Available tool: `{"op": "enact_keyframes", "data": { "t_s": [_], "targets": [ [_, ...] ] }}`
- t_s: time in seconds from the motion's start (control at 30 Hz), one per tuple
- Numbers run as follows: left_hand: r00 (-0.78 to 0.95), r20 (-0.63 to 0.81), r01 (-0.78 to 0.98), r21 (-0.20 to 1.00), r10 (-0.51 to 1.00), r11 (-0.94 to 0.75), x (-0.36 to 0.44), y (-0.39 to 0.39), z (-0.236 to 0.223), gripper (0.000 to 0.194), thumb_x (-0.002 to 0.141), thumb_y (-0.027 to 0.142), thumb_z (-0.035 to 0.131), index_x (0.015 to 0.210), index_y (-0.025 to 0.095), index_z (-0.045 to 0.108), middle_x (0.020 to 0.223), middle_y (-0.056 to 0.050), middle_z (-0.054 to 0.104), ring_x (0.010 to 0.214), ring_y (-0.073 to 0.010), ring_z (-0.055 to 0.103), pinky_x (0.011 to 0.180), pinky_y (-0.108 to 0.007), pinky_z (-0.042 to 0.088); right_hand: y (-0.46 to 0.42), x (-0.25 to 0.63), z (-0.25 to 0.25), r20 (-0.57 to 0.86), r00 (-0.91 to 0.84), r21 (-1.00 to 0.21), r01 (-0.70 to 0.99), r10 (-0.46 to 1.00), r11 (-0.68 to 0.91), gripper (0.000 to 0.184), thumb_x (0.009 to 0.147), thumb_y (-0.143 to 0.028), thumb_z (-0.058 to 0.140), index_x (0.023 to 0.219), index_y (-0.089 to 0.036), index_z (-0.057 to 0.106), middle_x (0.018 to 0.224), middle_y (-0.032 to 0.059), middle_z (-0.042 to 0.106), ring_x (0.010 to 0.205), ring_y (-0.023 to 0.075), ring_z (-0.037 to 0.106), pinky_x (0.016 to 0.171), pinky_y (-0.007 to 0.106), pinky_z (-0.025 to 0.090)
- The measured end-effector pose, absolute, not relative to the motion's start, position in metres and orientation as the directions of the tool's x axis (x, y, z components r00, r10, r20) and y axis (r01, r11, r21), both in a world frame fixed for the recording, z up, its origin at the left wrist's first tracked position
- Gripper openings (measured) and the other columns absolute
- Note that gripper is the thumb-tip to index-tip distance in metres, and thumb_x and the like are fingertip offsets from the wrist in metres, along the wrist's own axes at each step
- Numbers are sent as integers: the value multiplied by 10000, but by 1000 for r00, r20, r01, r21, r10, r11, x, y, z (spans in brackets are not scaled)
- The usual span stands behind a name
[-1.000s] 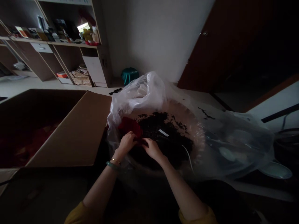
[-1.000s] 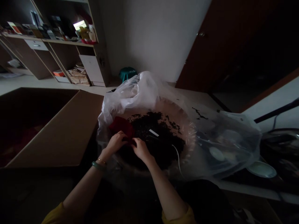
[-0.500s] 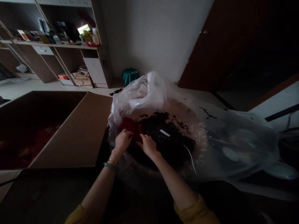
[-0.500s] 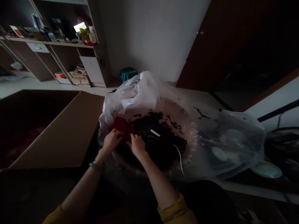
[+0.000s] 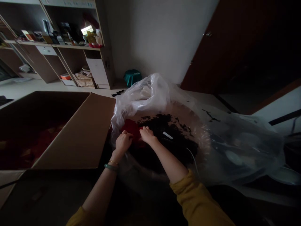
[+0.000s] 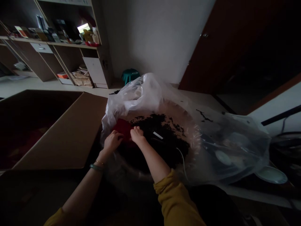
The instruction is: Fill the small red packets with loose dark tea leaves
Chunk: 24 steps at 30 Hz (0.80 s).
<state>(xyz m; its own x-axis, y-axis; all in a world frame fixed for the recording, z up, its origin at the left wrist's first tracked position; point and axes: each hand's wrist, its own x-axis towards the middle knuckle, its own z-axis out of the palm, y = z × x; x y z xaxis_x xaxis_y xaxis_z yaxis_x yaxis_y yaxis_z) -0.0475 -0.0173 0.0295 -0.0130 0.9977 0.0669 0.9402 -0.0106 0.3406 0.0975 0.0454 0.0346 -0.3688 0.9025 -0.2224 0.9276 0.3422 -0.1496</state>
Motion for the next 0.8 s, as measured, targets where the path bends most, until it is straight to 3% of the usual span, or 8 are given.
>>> {"op": "enact_keyframes", "data": {
  "t_s": [0.07,0.13,0.3,0.4,0.63,0.7,0.8],
  "targets": [
    [-25,73,933,359,997,-3,-48,-17,29,234,809,204,549,960,242,723,979,-47,610,877,-179,613,752,-255,468,56,97,31,-215,-318,-155,944,923,290,575,739,-369,731,1238,-145,554,1276,188,534,1185,296,471,888,371,467],
    [-38,76,927,376,996,7,-48,-17,29,240,800,195,552,964,233,723,972,-47,614,875,-174,609,758,-252,467,66,95,27,-230,-265,-160,959,937,232,609,729,-351,740,1258,-128,536,1268,201,531,1187,301,479,891,376,471],
    [-64,70,914,406,996,30,-49,-17,30,242,779,188,569,957,227,728,961,-46,614,859,-167,607,748,-245,468,79,83,25,-229,-191,-173,973,954,153,328,767,-118,642,1094,-110,662,1256,216,525,1149,301,518,834,350,498],
    [-62,76,908,419,995,25,-49,-17,29,243,769,179,577,953,224,729,952,-47,611,859,-166,608,747,-244,467,75,79,26,-164,-182,-189,970,969,150,307,824,-36,492,1049,-117,684,1252,202,535,1157,291,511,813,336,496],
    [-87,137,885,465,987,13,-51,-15,23,199,760,217,599,894,220,745,913,-64,625,865,-197,590,790,-287,457,52,101,49,-18,-168,-281,947,986,157,223,877,-113,477,949,-181,677,965,90,688,913,192,630,752,277,478],
    [-176,194,847,530,965,48,-49,-17,25,196,779,312,593,810,204,754,878,-85,631,888,-232,574,830,-333,446,35,115,58,136,-153,-334,923,979,190,192,905,-160,468,952,-182,653,955,75,686,901,174,625,781,274,473],
    [-322,184,584,810,929,42,-38,-23,32,412,847,461,460,767,177,748,831,-98,647,874,-242,576,839,-361,443,-4,130,59,601,-150,-409,786,785,464,158,901,-186,504,814,-178,635,826,64,675,816,167,604,789,291,478]
  ]
}}
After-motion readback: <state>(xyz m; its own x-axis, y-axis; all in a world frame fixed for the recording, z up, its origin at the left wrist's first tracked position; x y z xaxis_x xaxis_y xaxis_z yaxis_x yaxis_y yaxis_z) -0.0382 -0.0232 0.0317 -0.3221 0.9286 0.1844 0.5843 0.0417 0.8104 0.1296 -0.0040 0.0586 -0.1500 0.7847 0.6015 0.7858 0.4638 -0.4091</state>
